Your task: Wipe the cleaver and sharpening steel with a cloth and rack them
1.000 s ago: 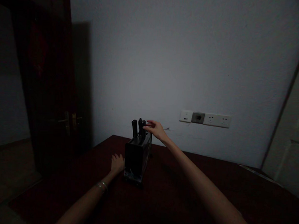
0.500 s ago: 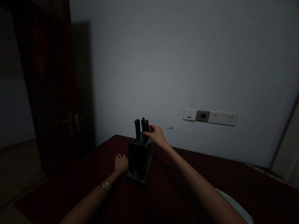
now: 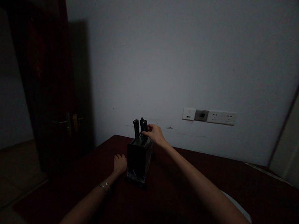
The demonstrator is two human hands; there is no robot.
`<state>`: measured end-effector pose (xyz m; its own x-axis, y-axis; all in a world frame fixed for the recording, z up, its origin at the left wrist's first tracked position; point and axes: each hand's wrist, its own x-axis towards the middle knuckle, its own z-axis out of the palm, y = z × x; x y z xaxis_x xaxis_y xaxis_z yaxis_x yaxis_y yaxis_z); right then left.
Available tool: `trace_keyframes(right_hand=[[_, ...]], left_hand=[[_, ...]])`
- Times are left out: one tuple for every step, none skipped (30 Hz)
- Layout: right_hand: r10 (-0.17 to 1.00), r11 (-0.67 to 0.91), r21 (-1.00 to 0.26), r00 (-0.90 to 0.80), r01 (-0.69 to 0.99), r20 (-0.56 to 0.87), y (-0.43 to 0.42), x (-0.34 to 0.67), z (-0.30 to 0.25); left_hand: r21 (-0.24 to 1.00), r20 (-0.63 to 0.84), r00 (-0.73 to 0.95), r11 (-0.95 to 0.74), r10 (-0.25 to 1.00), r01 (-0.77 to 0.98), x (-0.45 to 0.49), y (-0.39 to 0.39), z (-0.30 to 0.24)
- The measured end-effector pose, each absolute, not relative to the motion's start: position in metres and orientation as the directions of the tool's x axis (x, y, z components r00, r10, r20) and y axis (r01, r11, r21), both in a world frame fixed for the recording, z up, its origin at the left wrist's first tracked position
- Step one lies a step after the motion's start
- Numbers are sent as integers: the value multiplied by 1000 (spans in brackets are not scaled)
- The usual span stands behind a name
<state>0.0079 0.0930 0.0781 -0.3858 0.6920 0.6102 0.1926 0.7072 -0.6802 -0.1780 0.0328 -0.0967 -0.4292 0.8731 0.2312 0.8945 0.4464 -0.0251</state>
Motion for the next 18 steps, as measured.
trace_keyframes(right_hand=[[690,710,-676,-390,198,610,93,8,79],[687,713,-671,-394,204,611,93,8,80],[685,716,-665,-397,210,611,94,8,82],[682,720,-660,-398,217,613,94,9,83],[680,723,-653,-399,224,616,94,9,85],[677,727,-647,-398,231,619,95,9,87],[675,730,-640,-397,237,622,95,9,89],[671,734,-634,-397,242,625,96,9,91],[668,738,-628,-399,246,628,96,9,93],[663,742,-622,-403,249,631,96,9,95],[659,747,-616,-407,251,632,97,9,98],[655,751,-610,-412,254,634,97,10,101],[651,754,-605,-415,256,636,97,10,103],[648,757,-600,-418,259,637,97,10,106],[645,760,-595,-419,262,639,97,11,109],[643,762,-591,-420,265,641,96,11,112],[640,764,-586,-421,269,643,96,11,115],[638,767,-581,-421,272,644,96,12,117]], left_hand=[[-32,235,-440,460,867,888,-178,33,-96],[-38,237,-451,472,860,881,-177,33,-96],[-42,240,-459,481,856,876,-177,33,-96],[-46,240,-461,485,854,874,-177,33,-96],[-50,240,-462,486,854,873,-178,33,-97],[-53,241,-462,487,854,872,-178,34,-97],[-56,240,-462,487,854,871,-178,34,-97],[-57,238,-462,487,854,871,-179,34,-98],[-58,236,-461,486,855,872,-179,35,-98],[-59,233,-461,485,856,872,-180,36,-99],[-59,231,-460,484,857,873,-181,36,-99],[-59,228,-459,483,859,874,-181,36,-99],[-59,226,-458,482,859,874,-182,37,-99],[-58,225,-457,481,860,875,-182,37,-99],[-58,224,-457,479,861,876,-182,37,-99],[-58,224,-455,478,862,876,-182,36,-99],[-58,223,-454,476,863,877,-182,36,-99],[-58,223,-451,474,864,879,-182,36,-99]])
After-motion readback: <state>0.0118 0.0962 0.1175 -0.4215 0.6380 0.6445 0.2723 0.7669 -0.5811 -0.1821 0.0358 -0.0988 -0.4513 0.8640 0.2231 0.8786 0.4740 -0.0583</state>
